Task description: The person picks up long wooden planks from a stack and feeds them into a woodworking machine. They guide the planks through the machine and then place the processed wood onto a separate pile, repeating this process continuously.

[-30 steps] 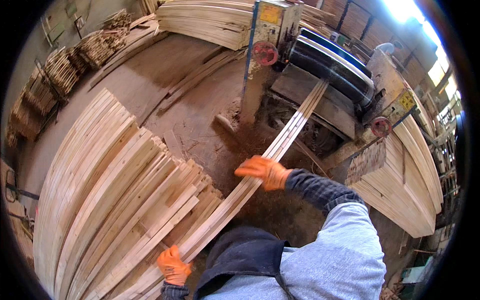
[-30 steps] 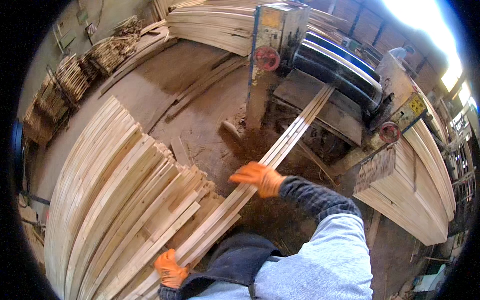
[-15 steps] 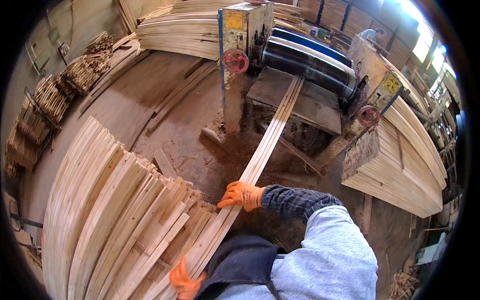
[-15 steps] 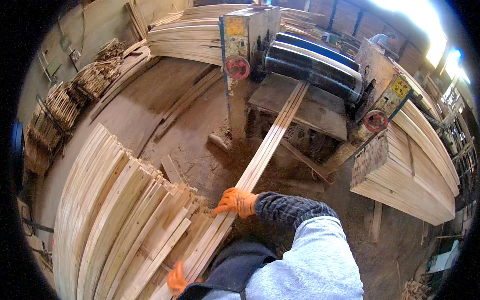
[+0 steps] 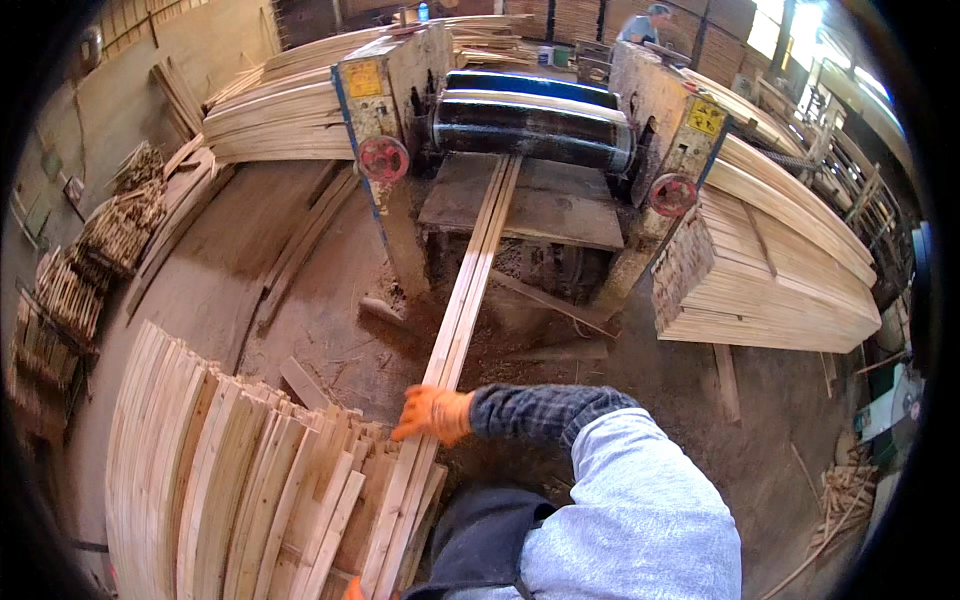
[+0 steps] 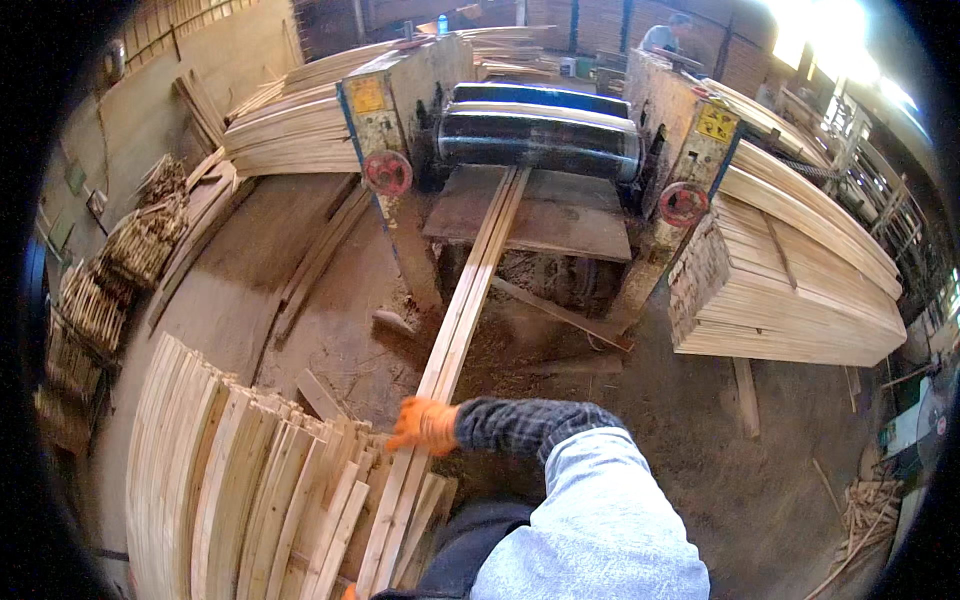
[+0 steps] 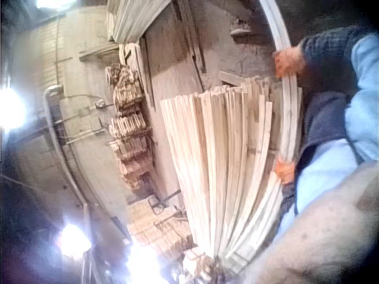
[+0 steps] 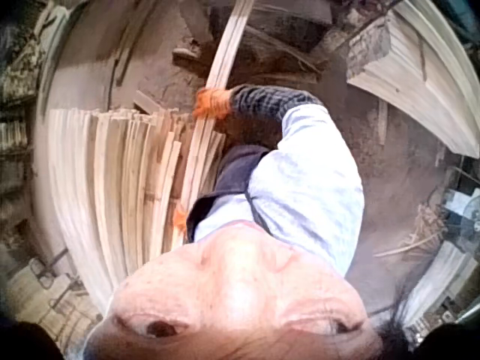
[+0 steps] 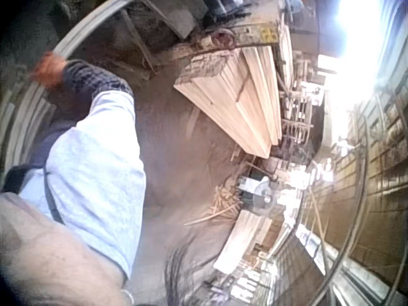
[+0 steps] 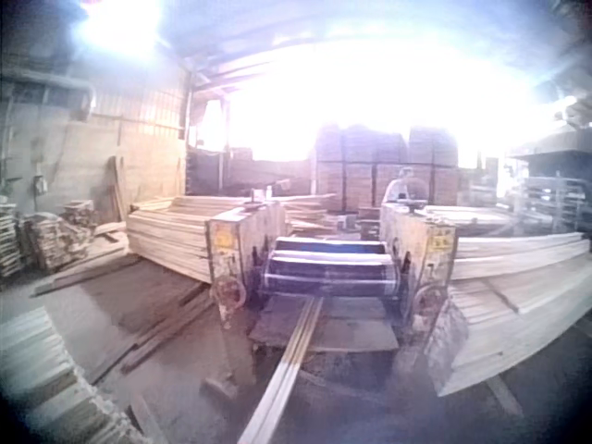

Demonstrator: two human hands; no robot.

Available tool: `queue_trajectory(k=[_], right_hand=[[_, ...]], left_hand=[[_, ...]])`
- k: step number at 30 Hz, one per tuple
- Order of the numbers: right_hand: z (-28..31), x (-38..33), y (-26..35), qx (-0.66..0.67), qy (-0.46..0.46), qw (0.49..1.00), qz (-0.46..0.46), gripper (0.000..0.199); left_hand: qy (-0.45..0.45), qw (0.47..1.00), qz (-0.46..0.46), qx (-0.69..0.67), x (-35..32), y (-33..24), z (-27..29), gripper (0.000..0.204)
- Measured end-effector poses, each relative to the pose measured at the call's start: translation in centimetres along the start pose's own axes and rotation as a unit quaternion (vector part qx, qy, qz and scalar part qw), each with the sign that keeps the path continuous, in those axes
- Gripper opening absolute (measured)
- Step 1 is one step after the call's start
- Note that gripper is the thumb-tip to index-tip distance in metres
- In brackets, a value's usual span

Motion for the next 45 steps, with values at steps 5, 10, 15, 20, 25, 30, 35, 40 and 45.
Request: queue_trajectory(k=[5,10,15,20,25,30,35,40,45], right_hand=[[-1.6,3.1,9.0,0.094,-0.032,0.984,0.15,0.08],[-2.1,4.4,13.7,0.072,0.049,0.986,0.141,0.079],[-2.3,3.0,7.9,0.025,0.061,0.99,0.123,0.072],[-1.1,0.4,1.2,-0.053,0.072,0.994,0.061,0.063],[2.6,-1.3,-4.3,-0.101,0.085,0.991,0.019,0.056],[2.6,-4.0,-11.0,-0.136,0.093,0.984,-0.06,0.056],[5.3,-4.0,-13.3,-0.153,0.181,0.955,-0.177,0.057],[4.3,-6.5,-20.0,-0.175,0.173,0.94,-0.238,0.055],[5.7,-6.4,-22.1,-0.159,0.18,0.934,-0.266,0.05]], left_hand=[[0.097,0.989,-0.091,-0.065,0.9,-7.6,-1.6,0.05],[0.138,0.979,-0.118,-0.088,1.7,-10.5,-1.8,0.052],[0.117,0.984,-0.122,-0.062,1.9,-7.5,-0.4,0.054],[0.112,0.986,-0.114,-0.048,1.9,-5.6,0.4,0.056],[0.121,0.987,-0.097,-0.051,1.7,-4.8,0.6,0.058],[0.155,0.983,-0.076,-0.058,1.9,-5.8,-0.7,0.06],[0.201,0.976,-0.057,-0.058,2.9,-9.0,-3.5,0.062],[0.169,0.968,-0.154,0.104,-0.7,-22.5,0.9,0.093],[0.106,0.941,-0.313,-0.071,2.0,-29.4,0.1,0.088]])
Point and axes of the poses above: each hand's wrist, its own x-axis towards the middle knuckle, its own z-axis out of the back of the hand, y = z × x, the point moved 4 cm from there along x, towards the middle knuckle
